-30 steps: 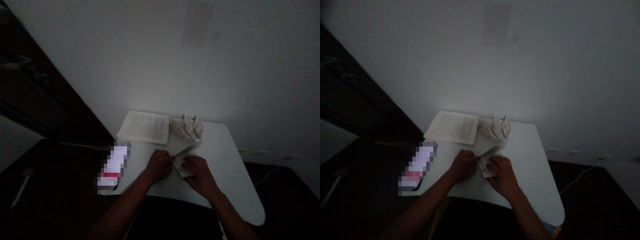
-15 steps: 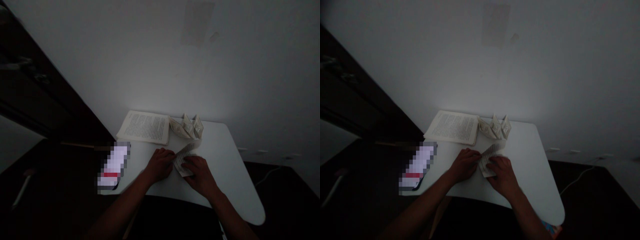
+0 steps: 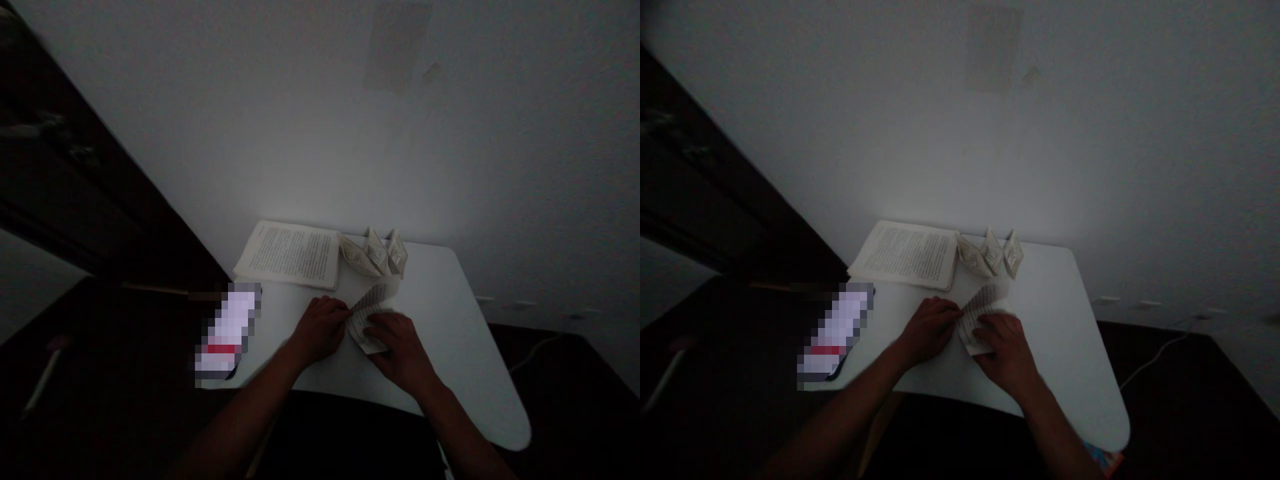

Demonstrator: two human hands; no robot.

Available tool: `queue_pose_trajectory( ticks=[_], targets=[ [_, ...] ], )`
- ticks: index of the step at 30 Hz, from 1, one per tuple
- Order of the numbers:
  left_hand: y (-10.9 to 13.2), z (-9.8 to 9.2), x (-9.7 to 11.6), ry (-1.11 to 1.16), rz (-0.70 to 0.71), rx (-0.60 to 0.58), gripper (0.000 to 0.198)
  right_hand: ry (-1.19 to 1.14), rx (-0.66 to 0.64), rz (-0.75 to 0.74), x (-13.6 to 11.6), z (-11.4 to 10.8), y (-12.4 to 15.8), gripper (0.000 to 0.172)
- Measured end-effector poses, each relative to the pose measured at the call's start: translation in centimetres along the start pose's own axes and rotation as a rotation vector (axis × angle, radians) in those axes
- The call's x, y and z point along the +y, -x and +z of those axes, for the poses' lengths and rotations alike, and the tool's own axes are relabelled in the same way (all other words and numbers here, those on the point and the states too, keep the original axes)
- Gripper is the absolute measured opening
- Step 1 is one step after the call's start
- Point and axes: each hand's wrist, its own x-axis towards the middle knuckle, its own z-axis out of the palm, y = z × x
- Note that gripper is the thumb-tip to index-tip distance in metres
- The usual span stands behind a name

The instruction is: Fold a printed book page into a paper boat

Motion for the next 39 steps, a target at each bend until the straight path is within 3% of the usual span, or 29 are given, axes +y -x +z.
queue_pose_trajectory(
  ticks=[39],
  targets=[
    [0.03,0.23,0.09,-0.061,-0.101,0.084,0.020,-0.012,0.029,0.053,-0.25,-0.08,-0.35,0.015]
  ],
)
